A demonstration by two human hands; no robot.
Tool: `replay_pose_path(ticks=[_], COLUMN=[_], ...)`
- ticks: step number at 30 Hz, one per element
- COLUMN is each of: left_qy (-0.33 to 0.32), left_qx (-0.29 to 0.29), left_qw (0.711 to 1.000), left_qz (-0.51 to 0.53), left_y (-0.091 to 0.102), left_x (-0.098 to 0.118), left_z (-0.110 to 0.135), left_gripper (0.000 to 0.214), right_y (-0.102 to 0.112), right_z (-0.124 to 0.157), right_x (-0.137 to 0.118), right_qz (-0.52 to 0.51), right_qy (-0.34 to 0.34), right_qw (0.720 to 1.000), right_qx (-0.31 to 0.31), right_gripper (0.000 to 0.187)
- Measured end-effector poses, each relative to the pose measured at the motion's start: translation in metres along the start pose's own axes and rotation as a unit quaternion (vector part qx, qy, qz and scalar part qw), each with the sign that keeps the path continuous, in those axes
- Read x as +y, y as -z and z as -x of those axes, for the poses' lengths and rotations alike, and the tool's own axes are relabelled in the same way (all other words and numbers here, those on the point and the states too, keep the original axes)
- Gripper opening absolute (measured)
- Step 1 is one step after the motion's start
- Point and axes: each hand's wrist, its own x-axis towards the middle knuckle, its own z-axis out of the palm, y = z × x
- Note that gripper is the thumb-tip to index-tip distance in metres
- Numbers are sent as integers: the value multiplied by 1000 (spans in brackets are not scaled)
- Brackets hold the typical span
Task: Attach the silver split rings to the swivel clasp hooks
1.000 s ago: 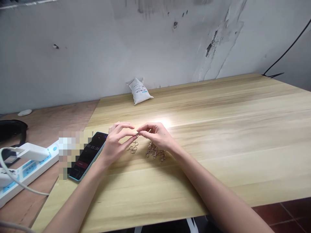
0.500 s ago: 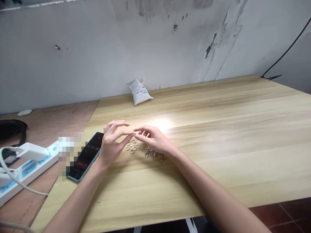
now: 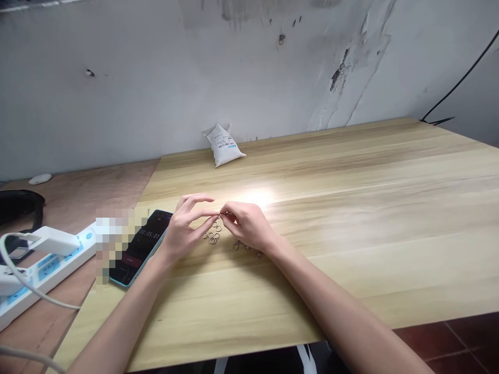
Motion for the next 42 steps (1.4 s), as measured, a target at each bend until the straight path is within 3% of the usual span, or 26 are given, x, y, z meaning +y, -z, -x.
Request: replay_pose_path(ticks=[8, 19, 26, 30, 36, 42], left_qy=[-4, -28, -31, 5, 51, 6], left_qx=[-33, -44, -15, 33, 77, 46], left_qw=[999, 998, 995, 992, 990, 997], left_qz=[17, -17, -90, -119, -103, -69], left_y=[0, -3, -6, -6, 0, -4], left_x=[1, 2, 3, -1, -6, -1], left_z=[0, 1, 2, 3, 2, 1], left_gripper=[12, 11, 10, 8, 8, 7], right_y=[-3, -6, -7, -8, -6, -3], right_z=[2, 4, 3, 2, 3, 2], right_x=[-3, -1, -3, -6, -11, -9], right_qz=[70, 108, 129, 161, 210, 168], right_qy=[16, 12, 21, 47, 97, 14], right_qw=[997, 994, 991, 986, 972, 986], right_qx=[25, 11, 13, 12, -35, 5], right_gripper=[14, 13, 17, 24, 28, 24])
